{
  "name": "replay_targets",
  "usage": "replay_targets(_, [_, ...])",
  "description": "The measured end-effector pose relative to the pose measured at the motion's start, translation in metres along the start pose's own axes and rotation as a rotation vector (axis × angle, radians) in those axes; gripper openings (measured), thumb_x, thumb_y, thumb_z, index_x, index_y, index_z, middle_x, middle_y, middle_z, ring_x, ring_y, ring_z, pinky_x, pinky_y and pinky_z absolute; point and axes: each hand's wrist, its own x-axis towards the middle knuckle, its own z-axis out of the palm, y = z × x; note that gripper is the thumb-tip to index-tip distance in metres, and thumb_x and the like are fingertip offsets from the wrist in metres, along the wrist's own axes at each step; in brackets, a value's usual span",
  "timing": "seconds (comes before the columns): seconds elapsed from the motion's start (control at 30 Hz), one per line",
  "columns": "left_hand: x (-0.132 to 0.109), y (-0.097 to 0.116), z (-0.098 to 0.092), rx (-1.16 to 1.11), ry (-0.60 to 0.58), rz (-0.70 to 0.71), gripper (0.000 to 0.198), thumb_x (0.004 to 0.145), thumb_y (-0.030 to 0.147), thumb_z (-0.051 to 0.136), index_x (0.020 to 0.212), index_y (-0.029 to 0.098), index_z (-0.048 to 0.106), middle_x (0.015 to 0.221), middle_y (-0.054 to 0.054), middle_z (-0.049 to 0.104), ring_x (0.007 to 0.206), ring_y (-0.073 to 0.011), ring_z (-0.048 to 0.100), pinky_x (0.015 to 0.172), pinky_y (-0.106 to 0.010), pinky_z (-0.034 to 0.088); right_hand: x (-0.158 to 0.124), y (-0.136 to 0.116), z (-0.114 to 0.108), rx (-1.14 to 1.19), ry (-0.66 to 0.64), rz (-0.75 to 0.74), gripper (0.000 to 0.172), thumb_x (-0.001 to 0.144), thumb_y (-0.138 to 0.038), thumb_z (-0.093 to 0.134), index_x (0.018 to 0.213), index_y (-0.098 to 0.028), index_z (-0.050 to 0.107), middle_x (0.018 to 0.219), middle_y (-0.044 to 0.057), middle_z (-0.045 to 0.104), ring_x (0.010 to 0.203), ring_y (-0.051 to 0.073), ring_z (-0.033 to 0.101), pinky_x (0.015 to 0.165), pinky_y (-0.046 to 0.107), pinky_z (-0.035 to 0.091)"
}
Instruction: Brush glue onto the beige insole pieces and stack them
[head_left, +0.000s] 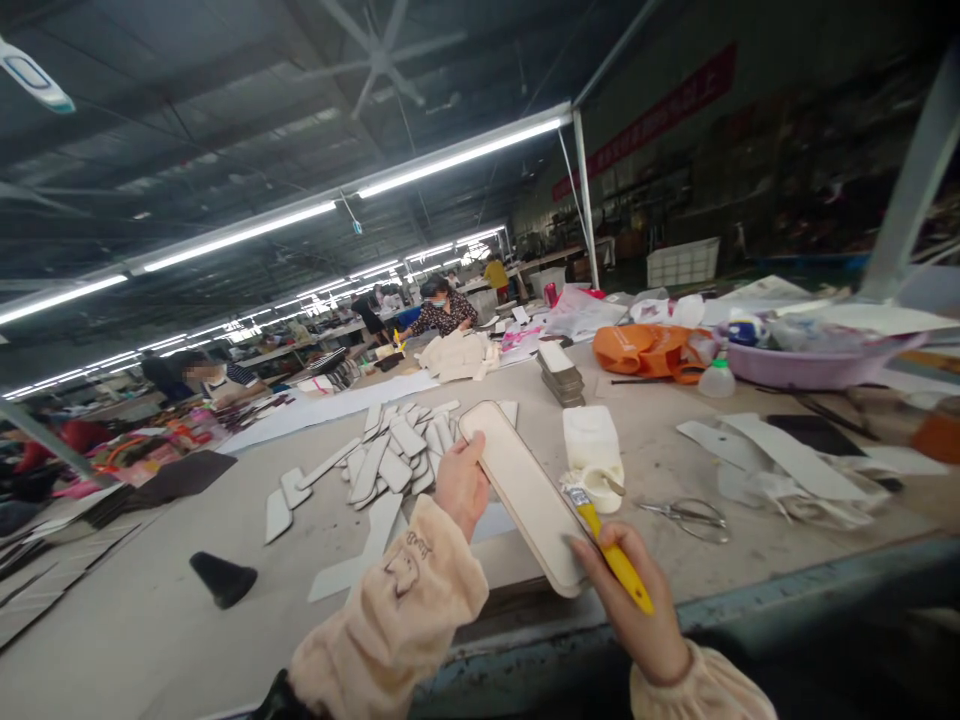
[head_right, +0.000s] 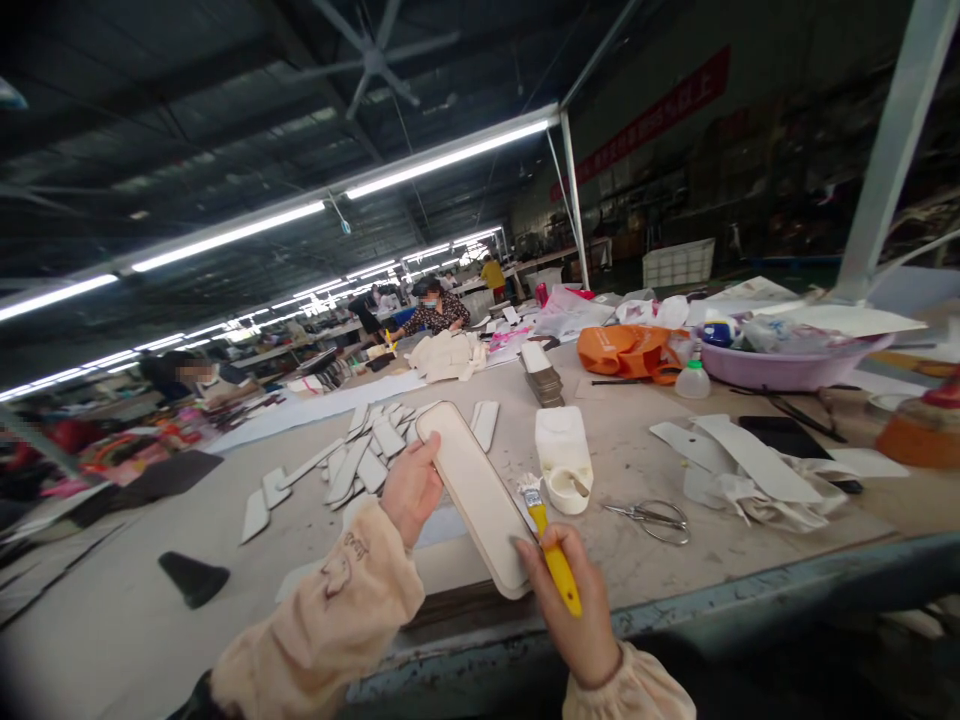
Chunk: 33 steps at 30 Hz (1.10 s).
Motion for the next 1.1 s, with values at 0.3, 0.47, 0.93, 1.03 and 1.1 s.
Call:
replay_targets(0.3, [0.006, -0.002, 0.003, 0.018, -0.004, -0.027, 0.012, 0.079, 0.018, 0.069, 0.072, 0.012, 0.062, 0.065, -0.003, 0.069, 0.074, -0.0165, 0.07, 0.084, -0.032, 0.054, 0.0, 0.002, 0.001, 0.014, 0.002, -0.01, 0.025, 0.082, -0.034, 0.066, 0.085, -0.024, 0.043, 0.062, -0.006, 0.043, 0.05, 0.011, 0.043, 0.046, 0.023, 0.04])
replay_targets(0.47, [0.014, 0.001, 0.004, 0.013, 0.016, -0.046, 0.008, 0.079, 0.018, 0.069, 0.079, 0.012, 0.063, 0.07, -0.003, 0.071, 0.072, -0.0153, 0.07, 0.083, -0.032, 0.055, -0.001, -0.002, 0.002, -0.007, -0.027, -0.016, 0.024, 0.083, -0.032, 0.065, 0.087, -0.024, 0.042, 0.062, -0.008, 0.041, 0.048, 0.009, 0.04, 0.047, 0.022, 0.038])
replay_targets(0.93, [0.032, -0.008, -0.004, -0.013, 0.021, -0.099, 0.011, 0.081, 0.017, 0.067, 0.072, 0.013, 0.061, 0.063, -0.004, 0.069, 0.071, -0.0176, 0.071, 0.082, -0.033, 0.055, -0.001, 0.002, 0.008, -0.071, -0.028, -0.008, 0.026, 0.081, -0.032, 0.066, 0.087, -0.024, 0.041, 0.059, -0.009, 0.039, 0.048, 0.009, 0.04, 0.046, 0.021, 0.039])
replay_targets(1.03, [0.029, -0.008, -0.002, -0.039, -0.008, -0.097, 0.01, 0.079, 0.02, 0.069, 0.076, 0.013, 0.062, 0.067, -0.004, 0.07, 0.081, -0.0205, 0.071, 0.086, -0.035, 0.055, -0.003, 0.007, 0.01, -0.086, 0.01, -0.036, 0.027, 0.081, -0.034, 0.067, 0.086, -0.024, 0.042, 0.058, -0.009, 0.04, 0.046, 0.009, 0.04, 0.044, 0.021, 0.039])
replay_targets(1.1, [0.022, -0.01, -0.002, -0.05, -0.053, -0.11, 0.013, 0.077, 0.023, 0.072, 0.081, 0.013, 0.065, 0.072, -0.006, 0.072, 0.087, -0.0218, 0.071, 0.088, -0.035, 0.054, -0.003, 0.008, 0.01, -0.092, 0.017, -0.042, 0.028, 0.08, -0.035, 0.068, 0.087, -0.025, 0.042, 0.058, -0.009, 0.04, 0.045, 0.009, 0.04, 0.044, 0.021, 0.039])
